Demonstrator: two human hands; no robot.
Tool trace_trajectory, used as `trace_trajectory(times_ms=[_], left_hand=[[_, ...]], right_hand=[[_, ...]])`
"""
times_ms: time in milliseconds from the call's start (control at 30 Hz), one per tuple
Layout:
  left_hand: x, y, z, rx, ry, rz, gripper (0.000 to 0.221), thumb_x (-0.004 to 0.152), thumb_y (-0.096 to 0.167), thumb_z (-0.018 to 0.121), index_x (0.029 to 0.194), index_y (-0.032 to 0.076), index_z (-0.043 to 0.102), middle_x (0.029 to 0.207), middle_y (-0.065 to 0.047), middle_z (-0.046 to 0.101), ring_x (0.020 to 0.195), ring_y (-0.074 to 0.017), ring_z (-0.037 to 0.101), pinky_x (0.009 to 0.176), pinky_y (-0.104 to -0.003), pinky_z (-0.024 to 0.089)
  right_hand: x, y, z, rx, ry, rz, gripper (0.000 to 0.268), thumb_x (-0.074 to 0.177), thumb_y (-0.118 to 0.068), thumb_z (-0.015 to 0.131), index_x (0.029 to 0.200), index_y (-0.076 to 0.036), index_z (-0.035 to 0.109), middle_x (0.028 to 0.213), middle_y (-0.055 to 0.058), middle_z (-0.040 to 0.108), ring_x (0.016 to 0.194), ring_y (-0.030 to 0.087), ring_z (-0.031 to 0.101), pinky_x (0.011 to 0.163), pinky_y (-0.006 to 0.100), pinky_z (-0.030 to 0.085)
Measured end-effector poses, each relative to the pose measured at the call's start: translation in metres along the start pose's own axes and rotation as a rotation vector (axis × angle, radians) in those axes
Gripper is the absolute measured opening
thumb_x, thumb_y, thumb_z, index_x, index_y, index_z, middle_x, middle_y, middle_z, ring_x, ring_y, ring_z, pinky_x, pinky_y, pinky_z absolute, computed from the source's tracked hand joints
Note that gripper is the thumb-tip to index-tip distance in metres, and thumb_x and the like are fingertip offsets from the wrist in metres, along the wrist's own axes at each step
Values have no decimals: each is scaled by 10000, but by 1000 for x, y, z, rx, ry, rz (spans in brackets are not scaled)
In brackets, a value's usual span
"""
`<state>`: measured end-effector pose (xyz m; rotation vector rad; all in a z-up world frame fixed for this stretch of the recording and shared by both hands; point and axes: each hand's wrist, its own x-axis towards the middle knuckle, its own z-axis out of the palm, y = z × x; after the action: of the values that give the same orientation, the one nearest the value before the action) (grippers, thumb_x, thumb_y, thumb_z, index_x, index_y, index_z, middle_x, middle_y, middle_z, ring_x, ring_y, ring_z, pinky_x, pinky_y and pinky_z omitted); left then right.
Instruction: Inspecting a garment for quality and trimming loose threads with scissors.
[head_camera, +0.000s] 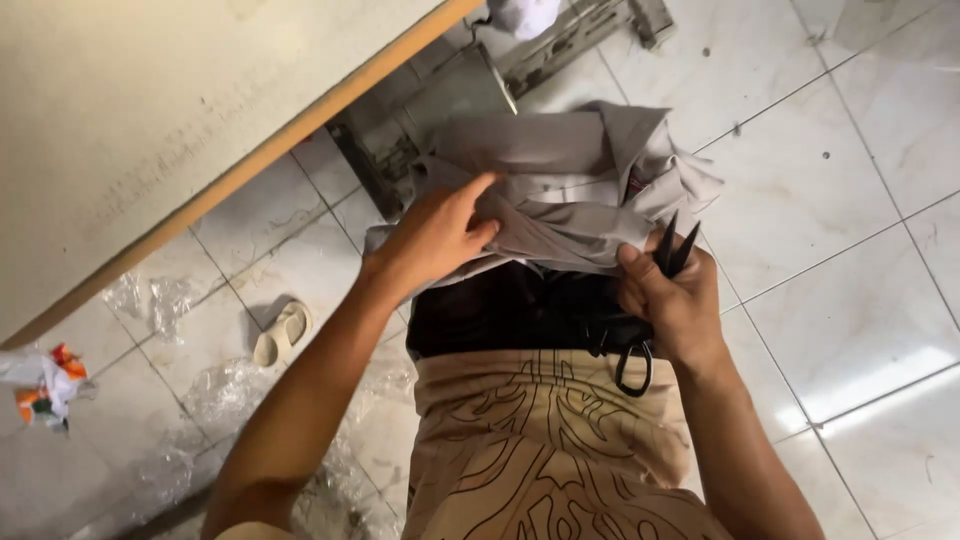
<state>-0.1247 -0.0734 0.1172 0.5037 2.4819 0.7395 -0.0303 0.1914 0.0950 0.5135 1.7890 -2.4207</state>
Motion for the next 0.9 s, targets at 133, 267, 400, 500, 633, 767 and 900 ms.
trace_trajectory(times_ms=[133,267,400,500,633,767,900], left_hand=[[18,-9,-8,-179,-105,-44,335,998,206,593,1273,28,661,619,-85,717,549,-226,729,595,-372,589],[15,-8,6,-175,91,29,289,1036,218,589,1215,16,692,711,-79,761,691,-236,769,685,-376,601],[-18,-6,23,19,828,430,147,973,122,724,1090,143,810,923,21,801,799,-160,768,723,-282,605],[-65,15,80,-96,1030,383,168,872,62,779,1024,104,838,903,-35,811,712,-190,759,689,-310,618],[-77,7,203,-1119,880,-165,379,936,21,712,1310,-22,679,1187,-186,722,1070,-284,694,952,-465,570],[-73,18,223,-1760,707,-396,78,972,23,675,1039,37,640,1343,-109,661,1291,-347,620,1114,-576,452],[-72,59,196,-2163,406,-486,154,963,-5,636,1042,93,548,1409,-218,626,1282,-397,624,1014,-489,550]], right_hand=[[12,-7,-27,134,143,-88,170,1052,-3,597,906,-30,517,503,19,272,365,100,272,357,256,288],[24,-13,-49,157,168,-224,190,1080,-25,599,903,-32,531,526,25,273,371,106,271,371,265,285],[19,-28,-51,184,213,-279,207,1095,-43,591,898,-48,525,552,11,260,386,97,262,385,258,287],[-3,-30,-48,231,140,-182,259,1105,-54,550,852,-74,499,527,-6,265,349,80,275,378,215,283],[-12,0,-56,304,258,170,266,1082,-95,559,826,-126,494,571,-38,257,351,62,271,370,200,280],[-16,18,-63,194,338,274,176,1085,-94,566,913,-107,533,578,-41,290,373,60,314,413,205,306],[-19,23,-68,189,350,315,164,1085,-98,576,926,-97,538,579,-23,286,379,77,325,403,224,319]])
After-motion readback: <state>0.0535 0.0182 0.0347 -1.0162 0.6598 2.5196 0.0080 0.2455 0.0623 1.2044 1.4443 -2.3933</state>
